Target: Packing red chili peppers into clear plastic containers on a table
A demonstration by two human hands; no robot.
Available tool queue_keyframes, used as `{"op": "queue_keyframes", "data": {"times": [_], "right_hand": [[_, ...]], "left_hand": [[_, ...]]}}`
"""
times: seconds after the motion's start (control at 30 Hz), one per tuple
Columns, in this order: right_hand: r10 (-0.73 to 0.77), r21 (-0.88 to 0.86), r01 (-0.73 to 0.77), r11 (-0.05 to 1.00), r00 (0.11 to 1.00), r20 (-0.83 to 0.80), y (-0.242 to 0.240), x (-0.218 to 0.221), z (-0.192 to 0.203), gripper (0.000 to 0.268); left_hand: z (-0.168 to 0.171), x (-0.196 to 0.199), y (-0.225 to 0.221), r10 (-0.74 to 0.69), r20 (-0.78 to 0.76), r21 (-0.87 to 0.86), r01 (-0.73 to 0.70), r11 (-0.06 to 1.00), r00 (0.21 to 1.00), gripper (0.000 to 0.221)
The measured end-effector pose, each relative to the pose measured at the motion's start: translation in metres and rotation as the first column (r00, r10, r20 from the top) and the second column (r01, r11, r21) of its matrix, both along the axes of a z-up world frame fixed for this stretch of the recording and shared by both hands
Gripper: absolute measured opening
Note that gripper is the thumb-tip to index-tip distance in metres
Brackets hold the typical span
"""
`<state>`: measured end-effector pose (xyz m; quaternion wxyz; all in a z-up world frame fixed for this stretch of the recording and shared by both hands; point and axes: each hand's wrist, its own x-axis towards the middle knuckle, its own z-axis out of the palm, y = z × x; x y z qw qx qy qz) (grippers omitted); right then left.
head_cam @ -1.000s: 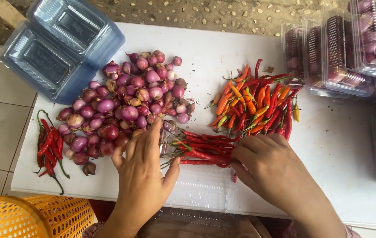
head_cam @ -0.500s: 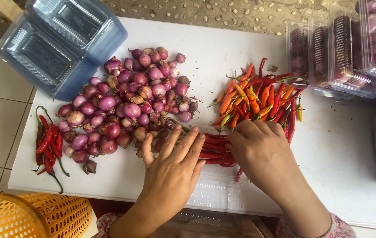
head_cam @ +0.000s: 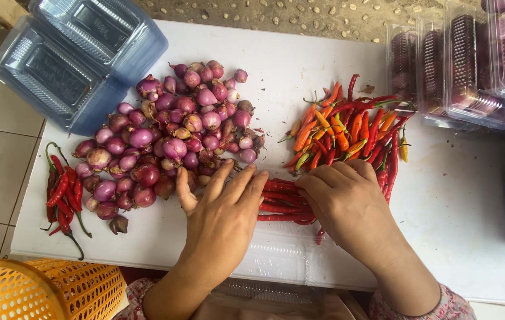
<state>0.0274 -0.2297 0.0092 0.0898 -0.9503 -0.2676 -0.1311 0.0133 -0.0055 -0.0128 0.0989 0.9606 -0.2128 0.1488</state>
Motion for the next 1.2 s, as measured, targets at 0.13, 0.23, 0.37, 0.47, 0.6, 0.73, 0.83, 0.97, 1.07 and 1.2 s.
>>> {"op": "queue_keyframes", "data": {"times": [0.13, 0.23, 0.37, 0.47, 0.6, 0.73, 0.83, 0.97, 1.07, 1.2], "right_hand": [[0.009, 0.076, -0.009, 0.997, 1.0, -0.011, -0.003, 0.002, -0.004, 0.009], [0.015, 0.06, -0.014, 0.998, 1.0, -0.017, -0.001, 0.003, -0.009, 0.011], [0.025, 0.047, -0.023, 0.999, 0.999, -0.032, 0.001, 0.003, -0.011, 0.014], [-0.01, 0.027, 0.011, 1.0, 1.0, -0.02, 0.001, 0.0, -0.013, 0.023], [-0.045, 0.037, 0.046, 0.998, 0.999, -0.03, 0.002, 0.0, -0.016, 0.017], [-0.048, 0.089, 0.051, 0.995, 0.998, -0.04, -0.001, -0.004, -0.008, 0.02], [-0.052, 0.147, 0.06, 0.987, 0.997, -0.061, -0.005, -0.012, 0.007, 0.019], [-0.022, 0.204, 0.042, 0.978, 0.995, -0.1, -0.015, -0.028, 0.015, 0.019], [-0.027, 0.156, 0.041, 0.987, 0.996, -0.087, -0.012, -0.04, 0.008, 0.02], [-0.048, 0.123, 0.057, 0.991, 0.995, -0.083, -0.01, -0.041, -0.002, 0.017]], "left_hand": [[0.004, 0.003, 0.001, 0.001, 0.027, -0.039, 0.0, 0.999, 1.0, 0.033], [-0.006, 0.002, 0.0, 0.017, -0.028, 0.002, -0.017, 1.0, 0.999, 0.038], [-0.009, 0.0, -0.001, 0.016, -0.051, 0.016, -0.016, 1.0, 0.999, 0.044], [-0.002, 0.0, 0.0, -0.008, -0.054, 0.013, 0.009, 1.0, 0.998, 0.053], [-0.005, -0.002, 0.001, -0.007, -0.061, 0.036, 0.009, 0.999, 0.998, 0.059], [-0.003, -0.004, 0.002, -0.012, -0.083, 0.007, 0.013, 1.0, 0.996, 0.061], [0.002, -0.007, 0.008, -0.039, -0.111, -0.021, 0.037, 0.999, 0.993, 0.063], [0.008, -0.01, 0.016, -0.069, -0.137, -0.013, 0.068, 0.998, 0.988, 0.063], [0.008, -0.008, 0.017, -0.075, -0.14, -0.016, 0.073, 0.997, 0.987, 0.058], [0.001, -0.004, 0.019, -0.054, -0.158, -0.017, 0.052, 0.998, 0.986, 0.052]]}}
